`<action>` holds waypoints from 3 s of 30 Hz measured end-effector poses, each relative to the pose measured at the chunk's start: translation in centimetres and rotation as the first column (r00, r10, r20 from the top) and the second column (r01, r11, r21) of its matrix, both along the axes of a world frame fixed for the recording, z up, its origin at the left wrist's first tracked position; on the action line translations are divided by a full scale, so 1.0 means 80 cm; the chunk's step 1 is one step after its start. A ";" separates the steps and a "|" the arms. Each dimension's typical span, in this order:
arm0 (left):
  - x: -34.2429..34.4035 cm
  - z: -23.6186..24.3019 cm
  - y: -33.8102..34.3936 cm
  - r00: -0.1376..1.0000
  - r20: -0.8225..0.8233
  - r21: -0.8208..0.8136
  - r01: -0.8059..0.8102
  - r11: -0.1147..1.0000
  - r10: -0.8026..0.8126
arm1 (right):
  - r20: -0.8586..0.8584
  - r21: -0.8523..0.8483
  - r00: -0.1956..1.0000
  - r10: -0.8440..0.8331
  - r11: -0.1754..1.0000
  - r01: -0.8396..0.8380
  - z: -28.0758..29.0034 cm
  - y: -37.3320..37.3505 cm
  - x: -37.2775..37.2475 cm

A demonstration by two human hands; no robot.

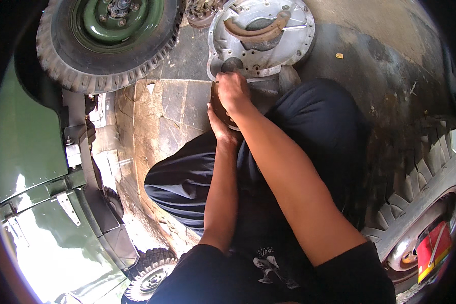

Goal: The person sits on the floor and uses hands to manipulate brake shoes and a brake drum, repeatedly pressing and adjusting the curved brake components. The person handles the brake shoes one at a time, aligning them with the drum and pressing into place.

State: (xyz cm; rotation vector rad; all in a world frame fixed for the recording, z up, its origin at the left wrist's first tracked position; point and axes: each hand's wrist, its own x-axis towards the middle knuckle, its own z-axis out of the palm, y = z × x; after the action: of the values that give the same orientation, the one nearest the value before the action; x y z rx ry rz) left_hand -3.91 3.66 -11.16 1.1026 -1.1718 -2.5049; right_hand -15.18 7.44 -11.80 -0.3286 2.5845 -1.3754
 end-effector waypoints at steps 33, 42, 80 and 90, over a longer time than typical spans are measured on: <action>0.153 0.280 0.113 0.857 -0.402 -0.527 0.072 0.847 -0.323 | 0.031 -0.999 0.999 0.018 -0.044 0.032 0.232 0.184 0.186; 0.204 0.290 0.134 0.869 -0.439 -0.528 -0.044 0.848 -0.228 | -0.057 -0.988 0.980 0.191 -0.149 -0.028 0.250 0.179 0.203; 0.179 0.320 0.143 0.898 -0.302 -0.831 -0.084 0.549 -0.320 | -0.408 -0.883 0.822 -0.397 0.400 -0.245 0.286 0.202 0.190; 0.220 0.341 0.126 0.911 -0.346 -0.743 -0.118 0.659 -0.226 | -0.614 -0.763 0.759 -0.217 0.406 -0.502 0.307 0.200 0.214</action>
State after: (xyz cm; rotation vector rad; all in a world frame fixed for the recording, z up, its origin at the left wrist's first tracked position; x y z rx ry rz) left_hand 13.72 13.75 16.12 0.2840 -1.8407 -1.7725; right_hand 1.92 23.45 12.73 -1.3910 1.6506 -2.8976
